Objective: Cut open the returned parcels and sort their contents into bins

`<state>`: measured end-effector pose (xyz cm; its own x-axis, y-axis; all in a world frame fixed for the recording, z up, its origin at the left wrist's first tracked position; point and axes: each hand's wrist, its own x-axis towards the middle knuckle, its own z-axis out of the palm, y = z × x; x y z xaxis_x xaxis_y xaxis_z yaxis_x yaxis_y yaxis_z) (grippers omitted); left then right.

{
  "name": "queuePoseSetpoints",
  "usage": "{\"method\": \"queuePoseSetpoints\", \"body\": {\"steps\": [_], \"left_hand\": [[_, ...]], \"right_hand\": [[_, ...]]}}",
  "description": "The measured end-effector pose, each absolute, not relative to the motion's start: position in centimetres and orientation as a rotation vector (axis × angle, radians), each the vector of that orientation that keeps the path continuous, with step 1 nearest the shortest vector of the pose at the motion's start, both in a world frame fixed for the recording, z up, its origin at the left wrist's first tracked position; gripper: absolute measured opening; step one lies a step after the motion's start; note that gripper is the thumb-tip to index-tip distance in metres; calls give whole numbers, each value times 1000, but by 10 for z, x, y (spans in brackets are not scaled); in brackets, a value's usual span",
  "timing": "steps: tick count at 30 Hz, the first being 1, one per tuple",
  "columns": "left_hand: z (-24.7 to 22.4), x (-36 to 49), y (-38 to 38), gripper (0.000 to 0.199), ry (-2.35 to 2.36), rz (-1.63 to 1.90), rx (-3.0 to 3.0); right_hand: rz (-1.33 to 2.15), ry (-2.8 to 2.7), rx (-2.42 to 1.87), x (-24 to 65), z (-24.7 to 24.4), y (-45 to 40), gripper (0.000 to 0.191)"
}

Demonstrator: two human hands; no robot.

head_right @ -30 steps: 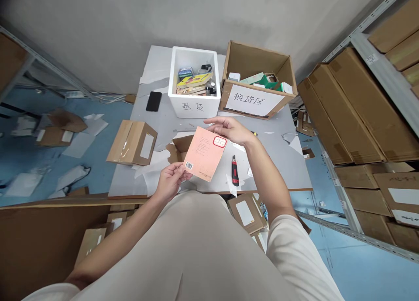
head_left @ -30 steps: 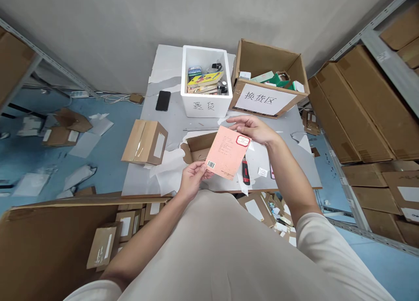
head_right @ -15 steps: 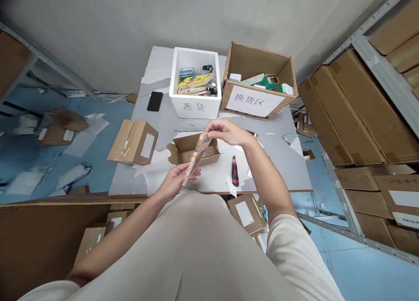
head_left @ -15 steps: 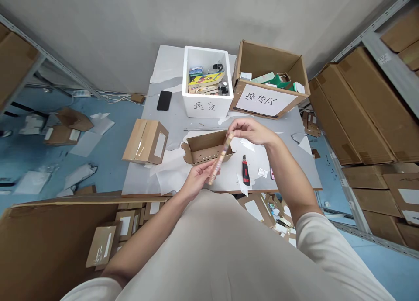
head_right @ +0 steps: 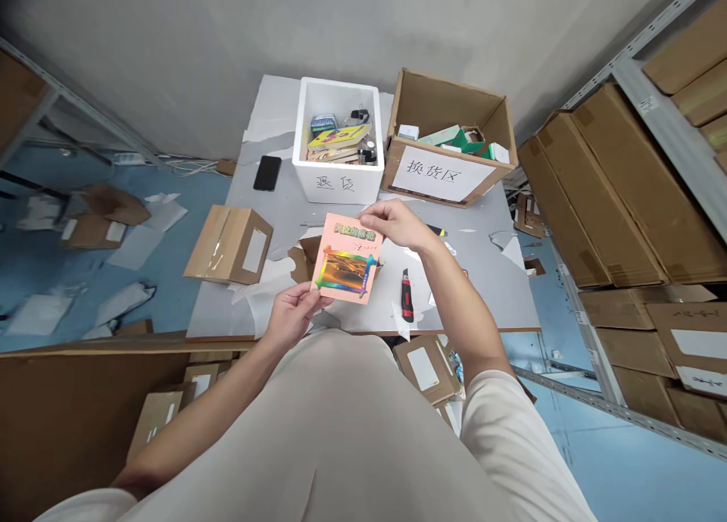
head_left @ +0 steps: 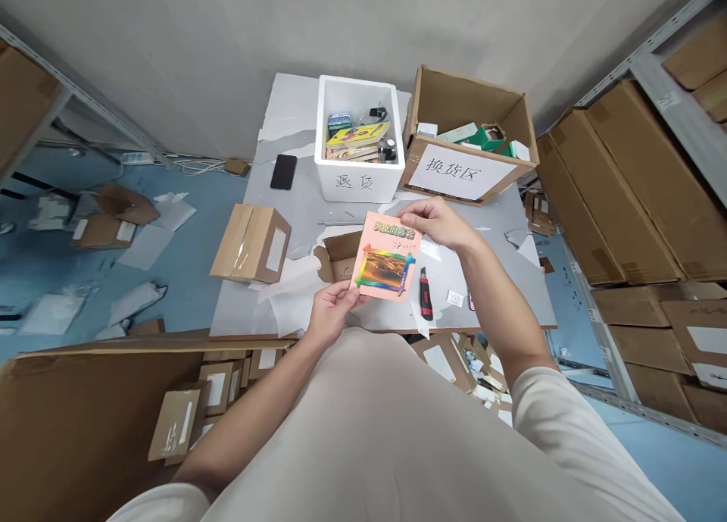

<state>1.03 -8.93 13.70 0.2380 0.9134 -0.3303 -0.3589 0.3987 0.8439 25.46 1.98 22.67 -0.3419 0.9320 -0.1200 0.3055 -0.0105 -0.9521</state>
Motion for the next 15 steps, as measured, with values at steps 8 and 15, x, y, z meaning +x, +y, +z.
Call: {"method": "queuePoseSetpoints", "body": {"steps": [8, 15], "left_hand": [[134, 11, -88, 36, 933, 996, 642], [131, 13, -87, 29, 882, 1017, 600]], "right_hand": [[1557, -1512, -1285, 264, 216, 18, 39], [1530, -1475, -1299, 263, 215, 24, 38]]}}
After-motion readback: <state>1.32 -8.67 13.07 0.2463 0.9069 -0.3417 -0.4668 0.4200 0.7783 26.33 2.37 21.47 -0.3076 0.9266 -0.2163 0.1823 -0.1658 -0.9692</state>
